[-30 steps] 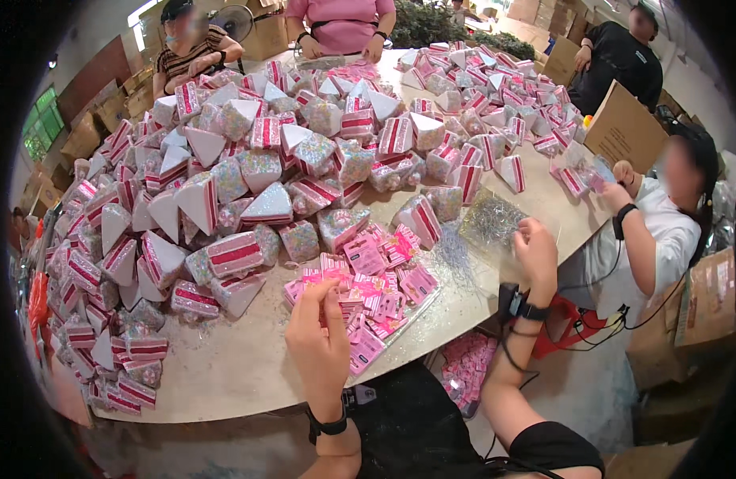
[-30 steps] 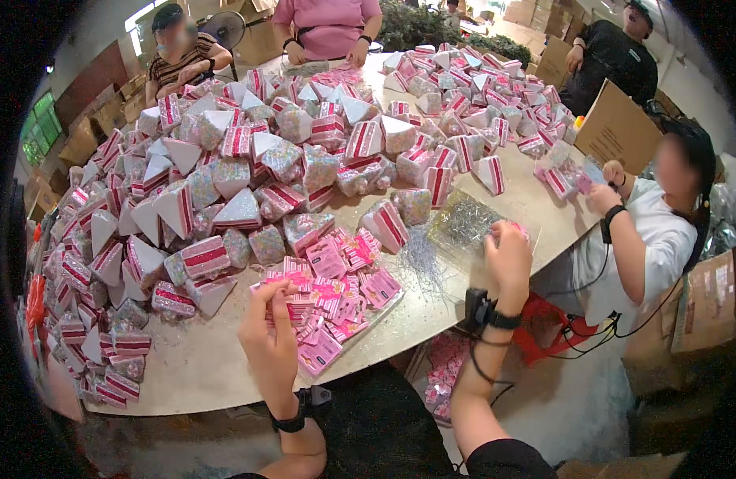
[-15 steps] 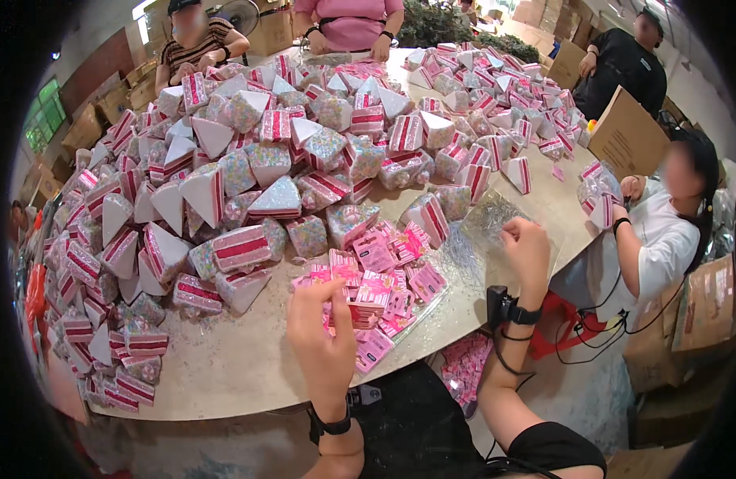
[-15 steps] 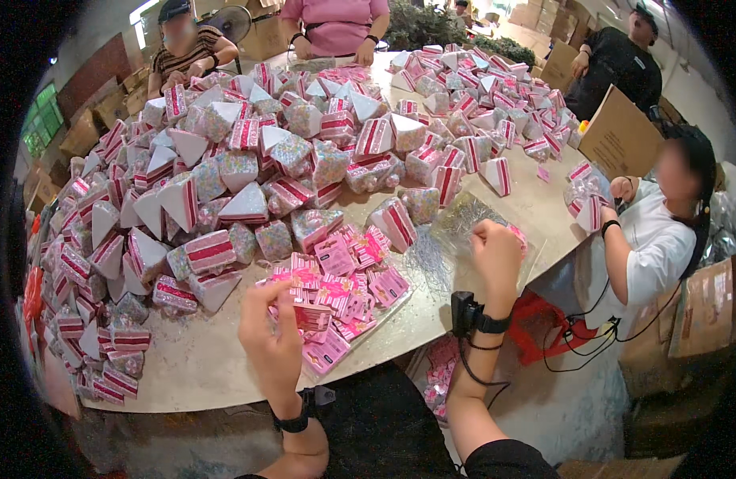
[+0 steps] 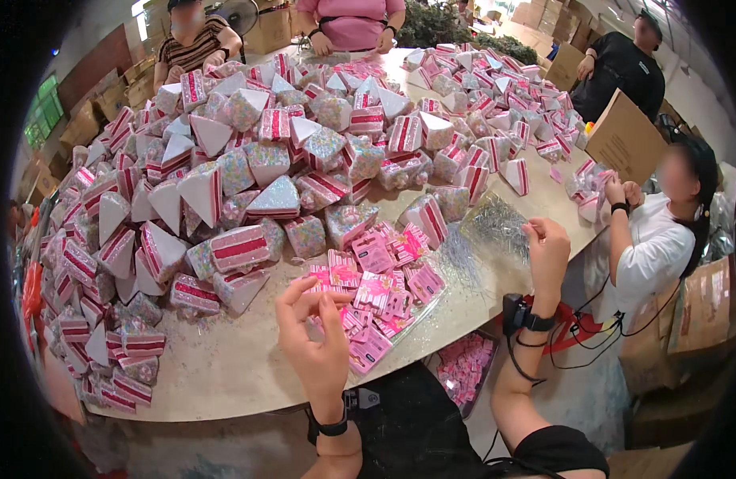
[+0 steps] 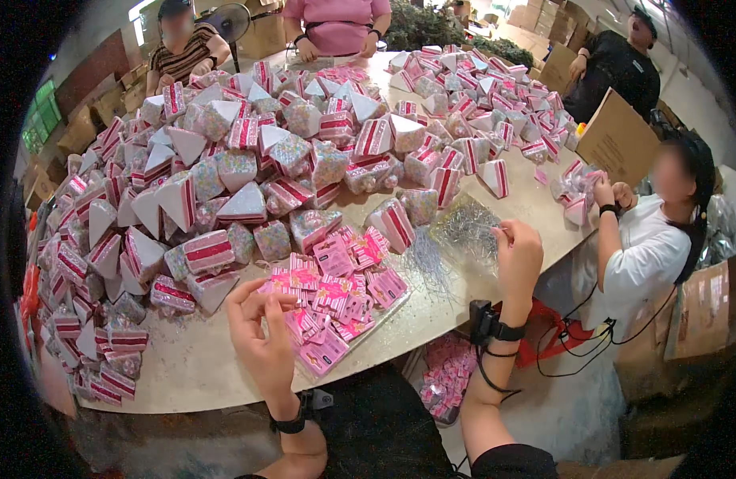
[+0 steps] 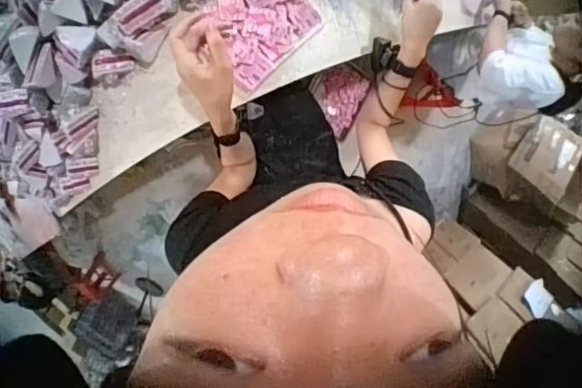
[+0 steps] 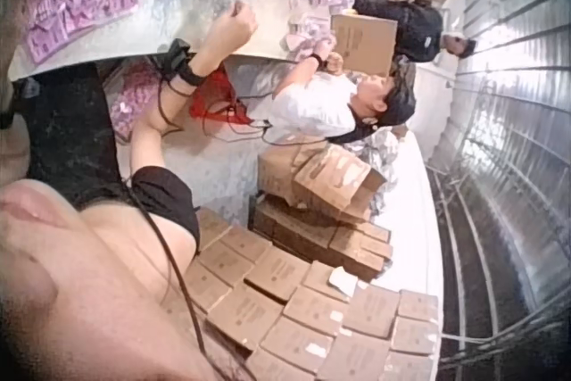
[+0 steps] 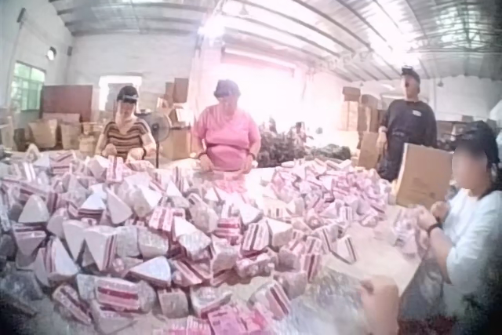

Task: Attaching hair clips on pink cards to foam toy cake slices.

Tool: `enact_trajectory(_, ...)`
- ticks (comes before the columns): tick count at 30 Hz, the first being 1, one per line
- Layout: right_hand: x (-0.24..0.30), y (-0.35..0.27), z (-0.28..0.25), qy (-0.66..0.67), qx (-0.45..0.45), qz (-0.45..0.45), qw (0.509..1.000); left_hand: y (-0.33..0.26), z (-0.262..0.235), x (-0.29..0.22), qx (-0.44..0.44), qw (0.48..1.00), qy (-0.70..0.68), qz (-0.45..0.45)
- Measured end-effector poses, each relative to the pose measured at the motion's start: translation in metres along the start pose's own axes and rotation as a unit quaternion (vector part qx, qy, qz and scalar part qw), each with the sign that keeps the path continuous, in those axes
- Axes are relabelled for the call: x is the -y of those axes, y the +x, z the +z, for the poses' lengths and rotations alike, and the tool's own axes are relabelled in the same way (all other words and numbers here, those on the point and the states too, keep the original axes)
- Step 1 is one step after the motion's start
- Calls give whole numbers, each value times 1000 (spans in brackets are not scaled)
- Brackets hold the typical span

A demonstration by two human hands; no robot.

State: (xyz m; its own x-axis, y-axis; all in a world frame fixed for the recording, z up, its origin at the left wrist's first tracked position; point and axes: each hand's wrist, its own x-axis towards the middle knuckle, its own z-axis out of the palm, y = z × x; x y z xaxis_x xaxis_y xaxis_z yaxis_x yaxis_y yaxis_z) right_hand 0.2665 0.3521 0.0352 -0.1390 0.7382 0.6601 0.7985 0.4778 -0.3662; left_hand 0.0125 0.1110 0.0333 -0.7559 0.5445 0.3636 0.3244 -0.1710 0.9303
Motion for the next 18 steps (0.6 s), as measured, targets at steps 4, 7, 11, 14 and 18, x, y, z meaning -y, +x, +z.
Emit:
enact_trajectory(4, -9, -2, 12, 80, -41, 58, 994, 1, 1, -6, 19, 999, -48, -11)
enact_trajectory(7, -22, 7, 8, 163, -67, 114, 978, 0, 15, -6, 42, 998, -52, -9)
enact_trajectory(11, 21, -2, 2, 288, -140, 116, 940, -9, 17, -6, 68, 995, -72, 27)
enact_trajectory(14, 101, -38, -20, 492, -30, 170, 853, -18, 21, -22, 73, 990, -118, -33)
enact_trajectory(18, 155, -64, -35, 598, 40, 180, 780, -23, 37, -25, 114, 972, -206, -2)
